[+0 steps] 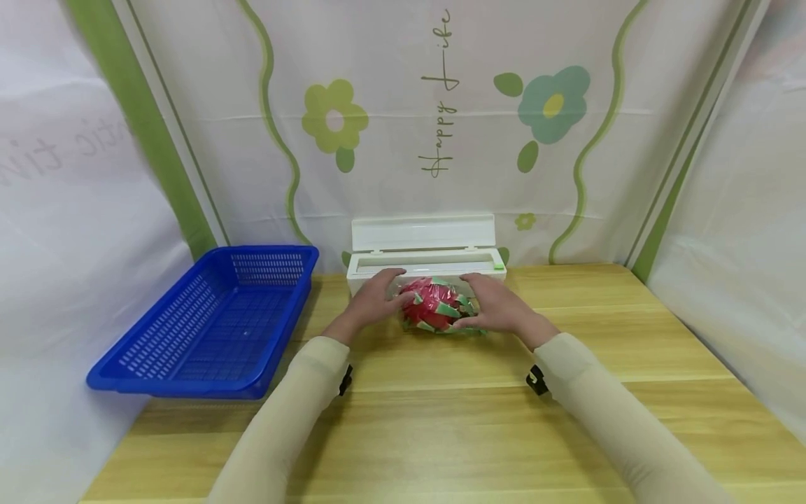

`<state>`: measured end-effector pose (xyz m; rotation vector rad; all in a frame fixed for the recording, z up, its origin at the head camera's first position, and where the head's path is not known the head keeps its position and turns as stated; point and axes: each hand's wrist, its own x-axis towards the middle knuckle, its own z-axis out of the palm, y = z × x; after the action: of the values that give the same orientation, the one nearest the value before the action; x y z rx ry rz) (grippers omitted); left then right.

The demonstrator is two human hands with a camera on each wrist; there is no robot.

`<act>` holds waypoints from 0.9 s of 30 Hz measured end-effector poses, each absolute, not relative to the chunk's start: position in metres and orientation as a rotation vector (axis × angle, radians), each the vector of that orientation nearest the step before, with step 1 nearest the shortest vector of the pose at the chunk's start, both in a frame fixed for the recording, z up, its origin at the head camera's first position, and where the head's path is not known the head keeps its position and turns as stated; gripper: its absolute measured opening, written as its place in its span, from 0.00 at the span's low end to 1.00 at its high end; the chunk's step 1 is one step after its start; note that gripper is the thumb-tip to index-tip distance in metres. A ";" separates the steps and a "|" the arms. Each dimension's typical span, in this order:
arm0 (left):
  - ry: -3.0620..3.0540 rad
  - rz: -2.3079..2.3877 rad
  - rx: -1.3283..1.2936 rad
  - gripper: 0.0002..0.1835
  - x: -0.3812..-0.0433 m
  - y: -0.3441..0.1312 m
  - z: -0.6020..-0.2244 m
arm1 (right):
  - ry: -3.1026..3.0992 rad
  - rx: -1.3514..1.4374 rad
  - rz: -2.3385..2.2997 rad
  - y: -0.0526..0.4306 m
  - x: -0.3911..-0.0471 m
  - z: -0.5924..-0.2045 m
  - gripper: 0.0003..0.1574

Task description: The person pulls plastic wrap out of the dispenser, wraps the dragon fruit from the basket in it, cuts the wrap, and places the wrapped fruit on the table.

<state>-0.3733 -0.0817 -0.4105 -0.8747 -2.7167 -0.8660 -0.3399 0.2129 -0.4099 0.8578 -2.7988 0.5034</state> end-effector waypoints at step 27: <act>-2.710 -0.998 -0.940 0.22 -0.371 -0.086 -0.418 | -3.012 0.784 0.748 0.195 -0.344 -0.428 0.66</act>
<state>-0.3713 -0.0856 -0.4181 -0.9405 -2.7100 -0.9983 -0.3438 0.1953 -0.4277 0.7837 -3.0125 0.7475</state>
